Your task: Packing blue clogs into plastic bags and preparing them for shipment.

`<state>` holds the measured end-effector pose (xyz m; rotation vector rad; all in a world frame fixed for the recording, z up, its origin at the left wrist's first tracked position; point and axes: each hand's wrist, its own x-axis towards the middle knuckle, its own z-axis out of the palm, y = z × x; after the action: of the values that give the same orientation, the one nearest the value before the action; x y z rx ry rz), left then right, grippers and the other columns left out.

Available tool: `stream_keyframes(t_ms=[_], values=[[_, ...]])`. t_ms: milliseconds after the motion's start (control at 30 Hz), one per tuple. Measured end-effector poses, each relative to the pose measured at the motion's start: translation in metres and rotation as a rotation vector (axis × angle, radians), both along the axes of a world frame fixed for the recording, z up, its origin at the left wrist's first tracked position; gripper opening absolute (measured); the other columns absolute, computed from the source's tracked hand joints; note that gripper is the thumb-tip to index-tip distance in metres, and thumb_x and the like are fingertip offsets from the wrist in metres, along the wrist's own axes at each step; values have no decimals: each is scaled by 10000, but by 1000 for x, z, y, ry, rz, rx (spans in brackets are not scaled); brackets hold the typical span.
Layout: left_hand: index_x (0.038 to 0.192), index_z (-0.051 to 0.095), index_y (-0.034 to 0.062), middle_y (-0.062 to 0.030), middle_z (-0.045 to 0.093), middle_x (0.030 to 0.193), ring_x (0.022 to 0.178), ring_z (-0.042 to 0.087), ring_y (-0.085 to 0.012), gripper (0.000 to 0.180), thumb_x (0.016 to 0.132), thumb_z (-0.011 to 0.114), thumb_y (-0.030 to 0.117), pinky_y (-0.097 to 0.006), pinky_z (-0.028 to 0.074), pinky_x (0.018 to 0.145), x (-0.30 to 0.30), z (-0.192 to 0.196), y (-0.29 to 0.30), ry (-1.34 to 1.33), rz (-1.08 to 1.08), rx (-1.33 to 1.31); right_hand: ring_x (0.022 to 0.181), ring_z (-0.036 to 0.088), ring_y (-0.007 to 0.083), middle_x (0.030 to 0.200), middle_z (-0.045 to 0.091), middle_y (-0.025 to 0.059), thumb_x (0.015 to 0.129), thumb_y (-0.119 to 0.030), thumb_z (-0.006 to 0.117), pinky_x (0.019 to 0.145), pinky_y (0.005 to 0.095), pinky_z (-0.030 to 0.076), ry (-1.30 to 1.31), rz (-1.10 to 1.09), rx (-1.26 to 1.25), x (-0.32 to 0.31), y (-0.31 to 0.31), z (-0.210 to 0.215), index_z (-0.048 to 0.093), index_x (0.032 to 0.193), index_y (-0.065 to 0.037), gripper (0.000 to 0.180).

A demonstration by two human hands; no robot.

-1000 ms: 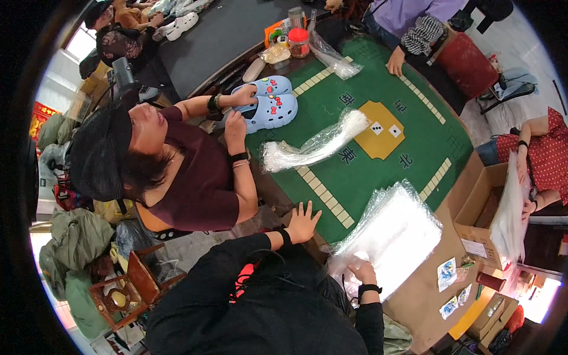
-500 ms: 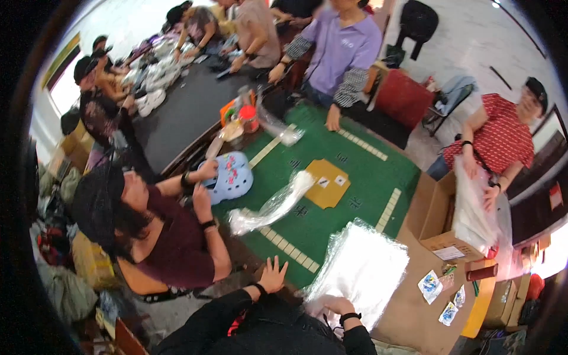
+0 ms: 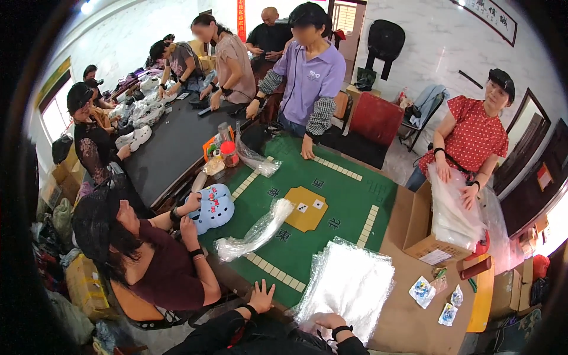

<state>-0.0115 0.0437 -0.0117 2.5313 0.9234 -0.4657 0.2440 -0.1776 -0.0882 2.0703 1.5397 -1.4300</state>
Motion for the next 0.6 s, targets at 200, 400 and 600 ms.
stream_keyframes(t_ms=[200,400,600], values=[[1438,136,138,-308,19,1445,1275,96,-576,848,794,650,338,-608,240,995,14,18,-2,36,5,-35,1122,509,334,1187,561,161,808,-618,449,929,405,414,18,-8,113,15,-24,-67,571,1176,-140,616],[1439,123,133,-323,27,1435,1268,88,-589,864,789,649,352,-640,226,980,7,4,-1,10,6,-27,1128,500,335,1195,558,144,821,-620,408,941,400,403,69,83,162,12,-15,-47,587,1158,-151,605],[1436,138,117,-330,27,1433,1265,94,-593,843,794,639,336,-637,222,983,7,0,-3,14,7,8,1129,495,335,1221,540,140,829,-610,398,952,392,392,104,62,57,10,-3,7,558,1193,-145,612]])
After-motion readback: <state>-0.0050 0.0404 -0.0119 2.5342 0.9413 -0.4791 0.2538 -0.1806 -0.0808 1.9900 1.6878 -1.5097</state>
